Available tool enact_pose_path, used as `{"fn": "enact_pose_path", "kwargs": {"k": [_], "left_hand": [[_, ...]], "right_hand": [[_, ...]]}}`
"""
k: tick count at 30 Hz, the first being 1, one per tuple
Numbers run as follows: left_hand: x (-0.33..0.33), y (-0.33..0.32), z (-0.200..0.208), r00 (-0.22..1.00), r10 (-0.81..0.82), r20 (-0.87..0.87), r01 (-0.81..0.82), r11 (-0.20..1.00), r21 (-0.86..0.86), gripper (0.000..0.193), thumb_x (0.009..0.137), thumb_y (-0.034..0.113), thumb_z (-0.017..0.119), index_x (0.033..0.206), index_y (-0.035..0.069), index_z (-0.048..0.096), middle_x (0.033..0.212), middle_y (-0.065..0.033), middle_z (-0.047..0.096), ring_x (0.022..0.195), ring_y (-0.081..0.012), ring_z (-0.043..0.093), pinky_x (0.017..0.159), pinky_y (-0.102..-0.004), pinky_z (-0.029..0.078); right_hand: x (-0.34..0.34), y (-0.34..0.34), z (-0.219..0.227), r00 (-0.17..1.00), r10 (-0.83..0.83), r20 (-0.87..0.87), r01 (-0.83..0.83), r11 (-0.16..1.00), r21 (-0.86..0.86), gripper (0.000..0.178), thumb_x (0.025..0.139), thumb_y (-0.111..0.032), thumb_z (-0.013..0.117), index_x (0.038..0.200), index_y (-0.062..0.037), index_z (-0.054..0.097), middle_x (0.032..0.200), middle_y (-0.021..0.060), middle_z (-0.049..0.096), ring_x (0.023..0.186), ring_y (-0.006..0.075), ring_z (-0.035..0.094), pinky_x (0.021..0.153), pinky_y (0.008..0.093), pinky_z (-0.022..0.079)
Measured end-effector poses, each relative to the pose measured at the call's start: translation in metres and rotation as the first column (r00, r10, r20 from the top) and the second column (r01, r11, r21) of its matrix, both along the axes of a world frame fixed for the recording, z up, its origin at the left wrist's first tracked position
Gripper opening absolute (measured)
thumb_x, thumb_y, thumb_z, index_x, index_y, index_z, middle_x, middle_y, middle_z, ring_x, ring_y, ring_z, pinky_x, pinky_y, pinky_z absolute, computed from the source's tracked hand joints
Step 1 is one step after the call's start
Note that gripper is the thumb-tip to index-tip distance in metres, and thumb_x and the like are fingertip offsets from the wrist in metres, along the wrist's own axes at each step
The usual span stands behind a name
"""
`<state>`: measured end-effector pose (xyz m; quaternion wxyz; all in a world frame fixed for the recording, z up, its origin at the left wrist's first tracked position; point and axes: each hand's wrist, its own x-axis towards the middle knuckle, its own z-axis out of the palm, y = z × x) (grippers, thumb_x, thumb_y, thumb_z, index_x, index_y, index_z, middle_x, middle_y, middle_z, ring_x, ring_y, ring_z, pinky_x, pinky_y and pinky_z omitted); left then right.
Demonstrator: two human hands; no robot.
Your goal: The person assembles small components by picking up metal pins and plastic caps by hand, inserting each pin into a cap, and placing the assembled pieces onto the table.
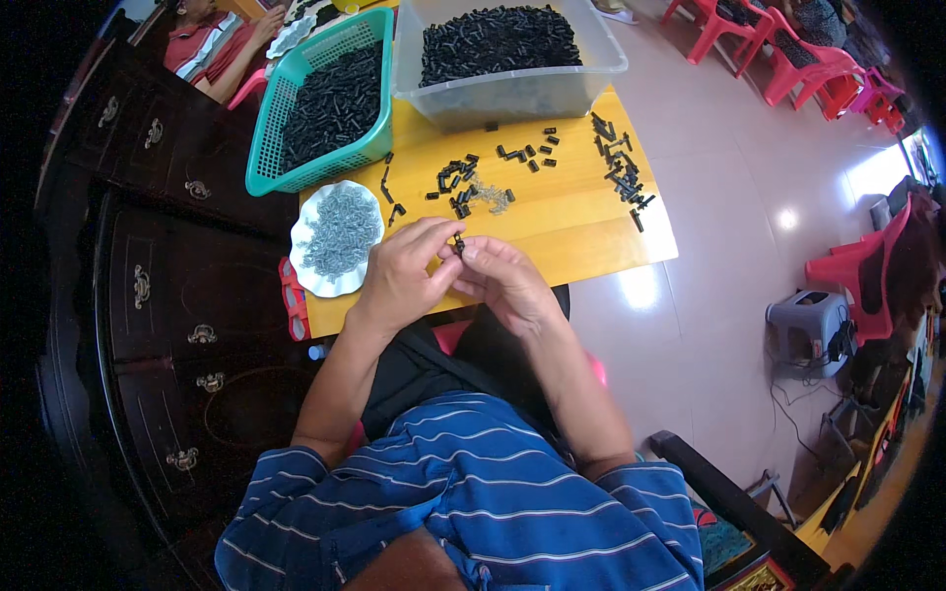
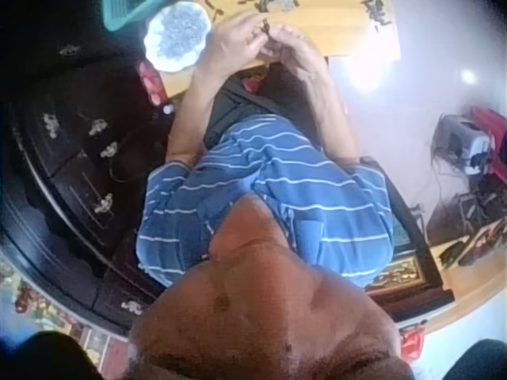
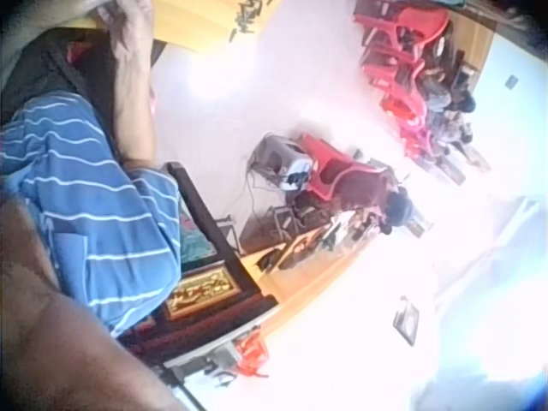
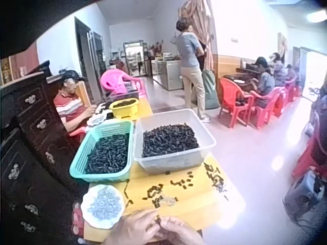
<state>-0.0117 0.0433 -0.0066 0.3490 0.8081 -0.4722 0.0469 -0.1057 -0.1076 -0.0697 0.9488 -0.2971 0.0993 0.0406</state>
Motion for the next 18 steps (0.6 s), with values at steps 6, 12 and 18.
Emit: {"fn": "enact_pose_path", "kwargs": {"k": [6,12,18], "left_hand": [[0.005,-0.003,0.004,0.994,-0.075,0.076,0.079,0.996,-0.048,0.031,0.074,0.008,0.078,0.103,0.003,0.07,0.095,-0.0113,0.072,0.08,-0.0257,0.073,0.068,-0.0371,0.058],[0.007,-0.003,0.007,0.988,-0.136,0.077,0.141,0.987,-0.071,0.027,0.069,0.007,0.078,0.094,0.004,0.068,0.084,-0.0096,0.068,0.071,-0.0272,0.068,0.062,-0.037,0.055],[0.005,-0.001,0.008,0.972,-0.158,0.175,0.171,0.983,-0.067,0.017,0.071,0.011,0.074,0.086,0.008,0.066,0.078,-0.0064,0.064,0.067,-0.027,0.063,0.059,-0.0387,0.052]], "right_hand": [[-0.002,-0.001,-0.002,0.999,0.004,0.033,-0.005,0.999,0.046,0.019,0.097,-0.027,0.071,0.104,-0.0099,0.071,0.108,0.0032,0.074,0.103,0.0141,0.068,0.096,0.0344,0.052],[-0.002,-0.001,0.002,0.999,0.039,0.006,-0.04,0.996,0.082,0.022,0.097,-0.029,0.07,0.105,-0.0081,0.072,0.105,0.0048,0.073,0.101,0.0154,0.068,0.095,0.0355,0.053],[-0.002,-0.002,-0.009,0.991,0.119,0.067,-0.128,0.98,0.154,0.024,0.097,-0.03,0.071,0.106,-0.0077,0.072,0.107,0.0046,0.072,0.101,0.0157,0.068,0.095,0.0359,0.054]]}}
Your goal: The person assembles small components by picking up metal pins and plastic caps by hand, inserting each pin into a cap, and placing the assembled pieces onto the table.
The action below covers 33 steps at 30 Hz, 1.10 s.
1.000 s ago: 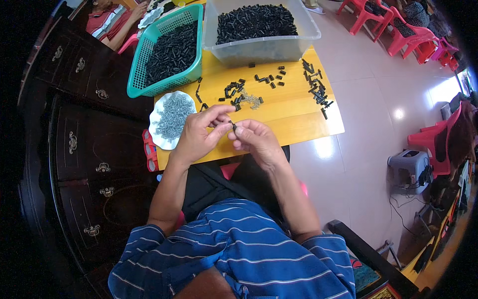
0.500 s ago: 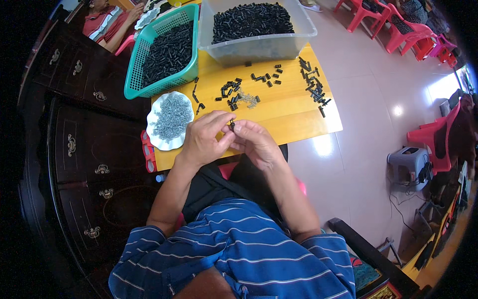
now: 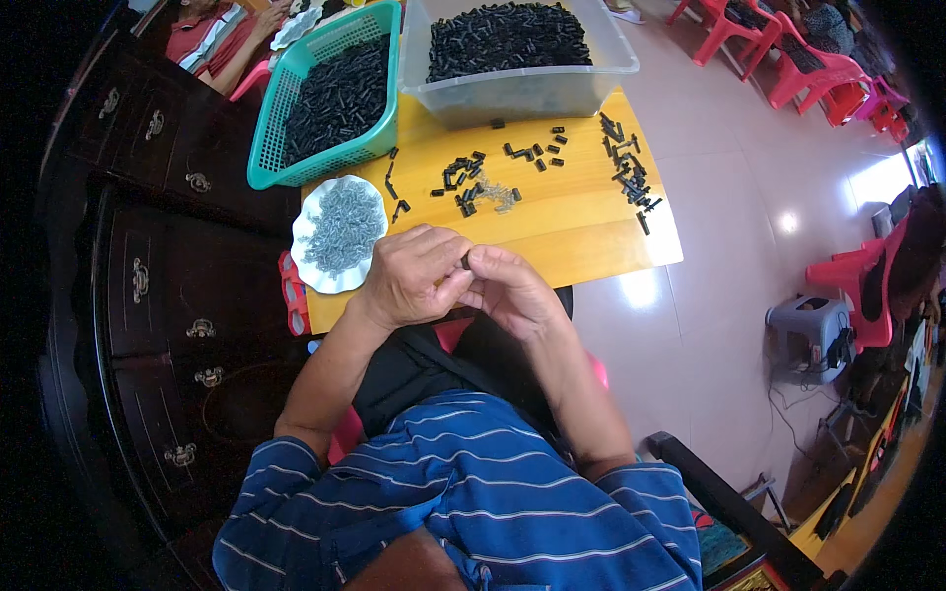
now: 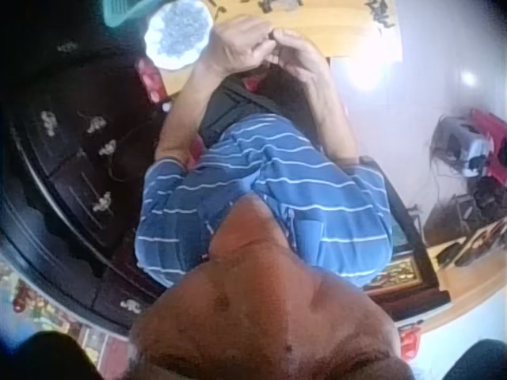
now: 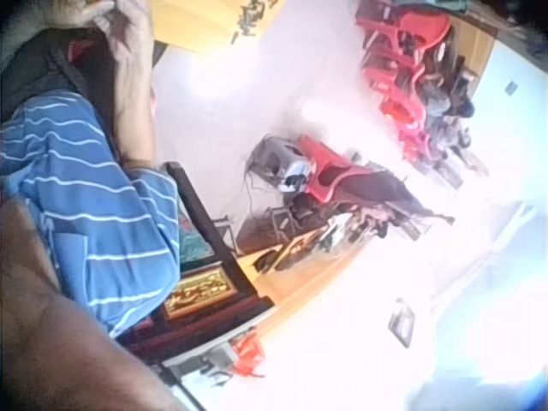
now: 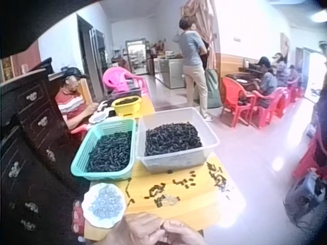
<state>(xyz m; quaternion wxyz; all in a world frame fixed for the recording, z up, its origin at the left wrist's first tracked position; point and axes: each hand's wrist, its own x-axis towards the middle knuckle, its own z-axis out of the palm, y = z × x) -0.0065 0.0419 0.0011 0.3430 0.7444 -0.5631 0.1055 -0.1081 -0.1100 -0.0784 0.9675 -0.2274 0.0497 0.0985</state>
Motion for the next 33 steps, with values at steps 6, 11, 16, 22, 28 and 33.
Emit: {"fn": "enact_pose_path", "kwargs": {"k": [6,11,16,22,28,33], "left_hand": [[0.004,-0.003,-0.005,0.999,0.026,-0.044,-0.027,0.999,-0.02,0.014,0.072,0.01,0.074,0.082,0.008,0.064,0.076,-0.0069,0.064,0.067,-0.0267,0.064,0.059,-0.0388,0.052],[0.008,-0.002,-0.008,0.999,0.012,-0.039,-0.013,0.999,-0.037,0.018,0.071,0.007,0.076,0.087,0.006,0.068,0.074,-0.0075,0.065,0.066,-0.0268,0.067,0.06,-0.0373,0.053],[0.001,0.003,-0.003,0.995,0.05,-0.089,-0.047,0.998,0.029,0.024,0.072,0.011,0.078,0.094,0.005,0.069,0.081,-0.0096,0.068,0.072,-0.0287,0.069,0.063,-0.0383,0.055],[0.0,0.017,0.002,0.973,0.044,-0.228,-0.043,0.999,0.012,0.034,0.08,0.017,0.082,0.111,0.006,0.074,0.093,-0.0116,0.074,0.072,-0.0248,0.07,0.064,-0.034,0.055],[0.013,0.039,0.008,0.676,0.011,-0.737,0.094,0.99,0.101,0.014,0.087,0.006,0.075,0.101,0.004,0.074,0.08,-0.0042,0.071,0.065,-0.0093,0.063,0.059,-0.0256,0.049],[0.084,0.041,0.012,0.833,0.427,-0.353,-0.469,0.882,-0.041,0.022,0.09,0.001,0.069,0.112,0.003,0.072,0.082,-0.0043,0.072,0.071,-0.0087,0.065,0.064,-0.0254,0.052]], "right_hand": [[0.0,0.002,0.007,0.997,-0.061,-0.042,0.062,0.998,0.031,0.025,0.098,-0.028,0.069,0.111,-0.0071,0.07,0.109,0.0049,0.072,0.102,0.0162,0.068,0.094,0.0353,0.055],[0.002,0.002,0.012,0.996,-0.077,-0.037,0.078,0.996,0.046,0.026,0.098,-0.029,0.069,0.112,-0.0065,0.07,0.112,0.0063,0.071,0.105,0.0174,0.068,0.092,0.0357,0.055],[0.001,0.003,0.008,0.996,-0.093,-0.007,0.092,0.989,-0.12,0.026,0.099,-0.029,0.068,0.11,-0.0056,0.07,0.11,0.0057,0.071,0.101,0.0159,0.068,0.091,0.0338,0.054],[-0.004,0.004,0.015,0.996,-0.086,-0.017,0.071,0.905,-0.419,0.025,0.102,-0.031,0.065,0.103,-0.0066,0.069,0.099,0.0029,0.071,0.092,0.0122,0.067,0.088,0.0296,0.052],[-0.003,0.008,0.021,0.999,0.022,0.026,-0.005,0.848,-0.53,0.027,0.104,-0.033,0.063,0.104,-0.0065,0.066,0.097,0.0026,0.07,0.09,0.0103,0.064,0.087,0.0277,0.051],[-0.002,0.013,0.025,1.0,-0.016,0.027,0.029,0.788,-0.614,0.022,0.104,-0.027,0.063,0.106,-0.0051,0.065,0.096,0.0019,0.069,0.091,0.0107,0.064,0.087,0.0281,0.052]]}}
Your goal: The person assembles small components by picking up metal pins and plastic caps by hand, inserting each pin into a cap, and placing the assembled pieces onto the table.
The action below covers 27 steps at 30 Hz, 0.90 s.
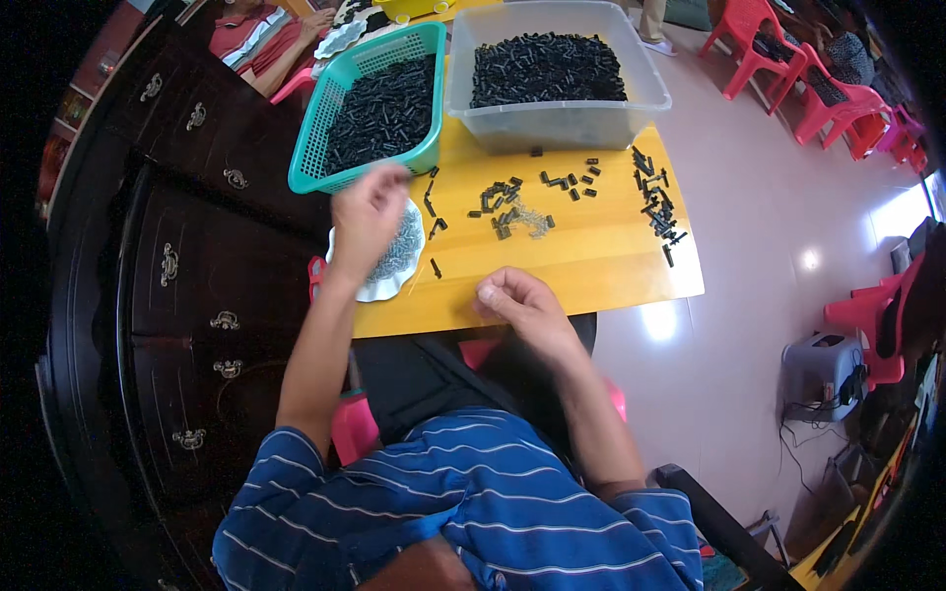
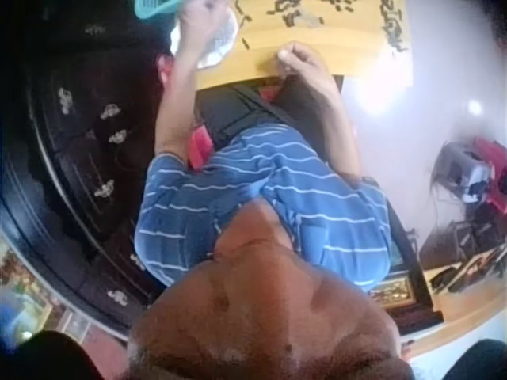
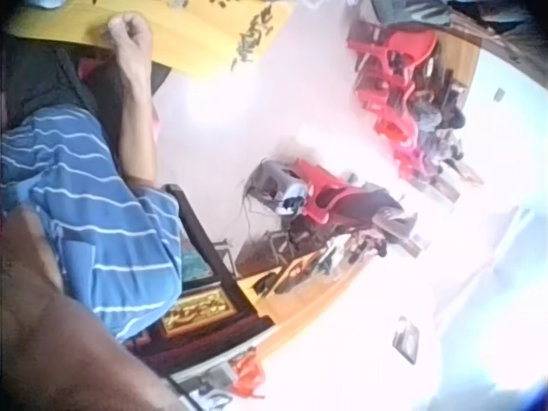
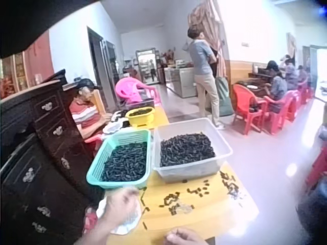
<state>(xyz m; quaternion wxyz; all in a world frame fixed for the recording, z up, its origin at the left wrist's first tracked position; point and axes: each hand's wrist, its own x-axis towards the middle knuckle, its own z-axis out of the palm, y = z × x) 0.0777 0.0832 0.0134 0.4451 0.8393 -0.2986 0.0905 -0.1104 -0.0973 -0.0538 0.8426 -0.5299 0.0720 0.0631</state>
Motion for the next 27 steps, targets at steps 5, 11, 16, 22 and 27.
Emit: {"fn": "enact_pose_path", "kwargs": {"k": [5,11,16,22,27], "left_hand": [[0.016,-0.004,0.004,0.997,0.072,-0.011,-0.073,0.99,-0.118,0.025,0.091,0.001,0.068,0.116,0.002,0.072,0.089,-0.006,0.073,0.078,-0.0102,0.069,0.069,-0.027,0.055],[-0.03,-0.028,-0.052,0.982,-0.184,-0.044,0.189,0.956,0.224,0.021,0.089,0.005,0.069,0.11,0.002,0.073,0.1,-0.0117,0.074,0.081,-0.0233,0.072,0.072,-0.0328,0.057],[-0.046,-0.051,-0.074,0.955,-0.282,0.093,0.242,0.92,0.308,0.024,0.087,0.011,0.071,0.111,0.007,0.074,0.1,-0.0114,0.073,0.088,-0.0336,0.071,0.076,-0.0434,0.057],[-0.044,-0.052,-0.085,0.93,-0.314,0.193,0.224,0.898,0.379,0.021,0.09,0.012,0.067,0.11,0.006,0.071,0.098,-0.0102,0.068,0.092,-0.032,0.069,0.078,-0.0448,0.057],[-0.043,-0.044,-0.089,0.922,-0.335,0.194,0.249,0.897,0.366,0.019,0.09,0.012,0.066,0.107,0.005,0.07,0.098,-0.0102,0.068,0.093,-0.0314,0.069,0.079,-0.044,0.057]], "right_hand": [[0.0,-0.002,-0.005,1.0,0.007,0.012,-0.007,1.0,-0.016,0.017,0.104,-0.021,0.064,0.105,-0.0042,0.064,0.097,0.0022,0.068,0.093,0.0117,0.064,0.089,0.0291,0.052],[0.001,-0.002,-0.008,1.0,-0.004,0.003,0.004,1.0,-0.005,0.017,0.103,-0.022,0.065,0.104,-0.0052,0.065,0.098,0.0029,0.069,0.094,0.0119,0.064,0.09,0.0298,0.052],[0.002,-0.005,-0.011,1.0,-0.005,0.017,0.005,1.0,-0.022,0.018,0.104,-0.021,0.063,0.107,-0.0027,0.064,0.098,0.0024,0.067,0.093,0.0112,0.064,0.089,0.0286,0.051],[0.001,-0.006,-0.012,0.999,-0.024,0.024,0.024,0.999,-0.031,0.019,0.103,-0.02,0.064,0.107,-0.0021,0.064,0.097,0.0023,0.067,0.092,0.0102,0.063,0.087,0.0276,0.051],[0.001,-0.006,-0.011,1.0,-0.023,0.009,0.023,0.999,-0.036,0.015,0.103,-0.018,0.064,0.106,-0.0036,0.065,0.098,0.0015,0.067,0.095,0.0113,0.064,0.091,0.0299,0.053]]}}
